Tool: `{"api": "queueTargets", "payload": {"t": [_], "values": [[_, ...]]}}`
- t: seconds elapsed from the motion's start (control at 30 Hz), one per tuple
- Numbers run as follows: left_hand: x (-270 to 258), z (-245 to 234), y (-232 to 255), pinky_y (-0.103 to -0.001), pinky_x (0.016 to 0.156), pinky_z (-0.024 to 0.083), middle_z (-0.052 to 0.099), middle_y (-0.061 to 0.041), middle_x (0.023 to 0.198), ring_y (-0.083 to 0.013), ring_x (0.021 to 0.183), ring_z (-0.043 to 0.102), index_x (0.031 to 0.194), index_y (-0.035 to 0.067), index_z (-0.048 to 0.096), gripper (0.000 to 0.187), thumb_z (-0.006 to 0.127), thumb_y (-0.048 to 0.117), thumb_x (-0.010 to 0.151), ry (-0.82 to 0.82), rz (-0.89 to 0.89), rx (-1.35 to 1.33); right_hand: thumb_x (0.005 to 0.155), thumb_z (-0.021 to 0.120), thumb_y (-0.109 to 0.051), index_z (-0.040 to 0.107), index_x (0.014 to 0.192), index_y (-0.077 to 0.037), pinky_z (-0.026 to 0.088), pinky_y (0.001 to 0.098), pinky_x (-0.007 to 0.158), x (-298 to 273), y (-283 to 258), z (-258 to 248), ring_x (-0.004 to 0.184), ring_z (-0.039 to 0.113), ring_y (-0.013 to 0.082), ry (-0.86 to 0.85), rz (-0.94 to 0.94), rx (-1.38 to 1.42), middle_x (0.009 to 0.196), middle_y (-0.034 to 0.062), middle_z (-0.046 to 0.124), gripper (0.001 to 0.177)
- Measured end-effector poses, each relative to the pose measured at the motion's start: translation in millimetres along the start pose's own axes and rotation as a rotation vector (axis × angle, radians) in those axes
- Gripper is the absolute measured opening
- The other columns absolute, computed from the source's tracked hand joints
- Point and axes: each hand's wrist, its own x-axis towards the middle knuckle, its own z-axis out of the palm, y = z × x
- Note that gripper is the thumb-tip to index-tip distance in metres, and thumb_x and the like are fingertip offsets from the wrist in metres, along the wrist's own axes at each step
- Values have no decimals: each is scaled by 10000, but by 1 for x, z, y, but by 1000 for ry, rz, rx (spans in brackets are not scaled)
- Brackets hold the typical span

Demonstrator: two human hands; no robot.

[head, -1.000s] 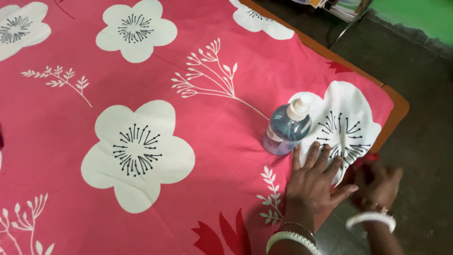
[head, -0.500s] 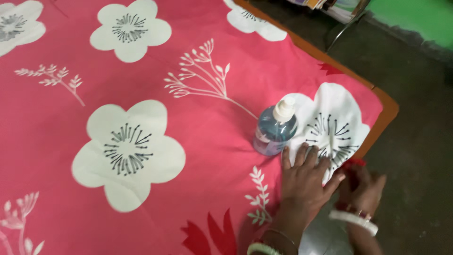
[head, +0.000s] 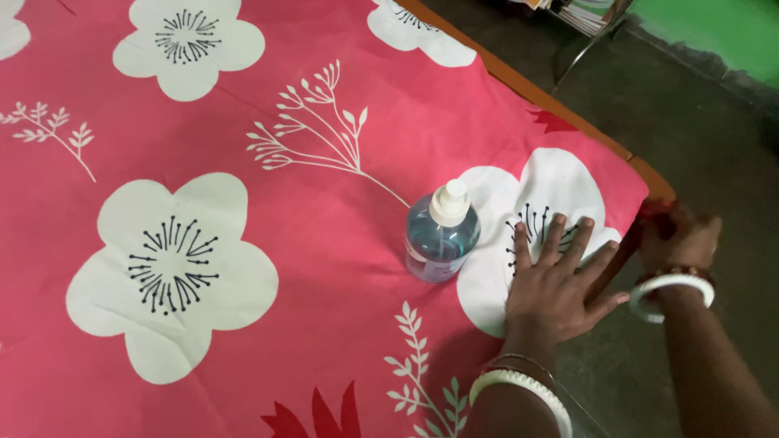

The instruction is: The person smoothes a floral bedsheet and tucks the edges into the wooden bed frame.

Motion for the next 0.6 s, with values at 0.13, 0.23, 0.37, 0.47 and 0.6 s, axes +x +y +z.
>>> {"api": "queueTargets", "payload": {"t": [0.13,0.23,0.37,0.47,0.6], "values": [[-2,1,-2,-696,1244,4,257,0,1719,-298,1602,177,1573,381,388,691,364,709,965,23,11,-48,898,795,-245,508,1276,-86,590,374,948,7,10,8,1114,706,281,47,91,53,1268,140,670,500],[0,1,-4,-690,1240,14,261,2,1720,-304,1593,184,1569,379,402,587,415,506,996,66,16,-36,932,819,-186,771,1250,-106,566,458,915,-59,19,-3,1060,667,402,44,-355,-321,1285,244,570,331],[-2,-2,0,-690,1247,13,289,0,1707,-289,1599,200,1539,371,443,638,478,369,903,-7,-14,-113,910,810,-229,745,1285,-104,571,480,894,-119,20,-13,994,652,361,-32,-243,-243,1181,211,573,401],[-4,-4,-2,-679,1287,30,324,5,1722,-280,1618,221,1556,370,462,635,500,358,923,79,-17,-151,907,815,-187,798,1250,-137,573,480,894,-90,27,-10,1048,621,340,-59,-305,-354,1162,191,607,347],[-6,-4,0,-681,1290,44,370,0,1705,-278,1622,244,1528,357,495,591,509,365,937,105,-15,-138,875,816,-98,558,1344,36,519,492,962,8,21,10,1136,632,347,111,-101,-122,1259,188,640,551]]}}
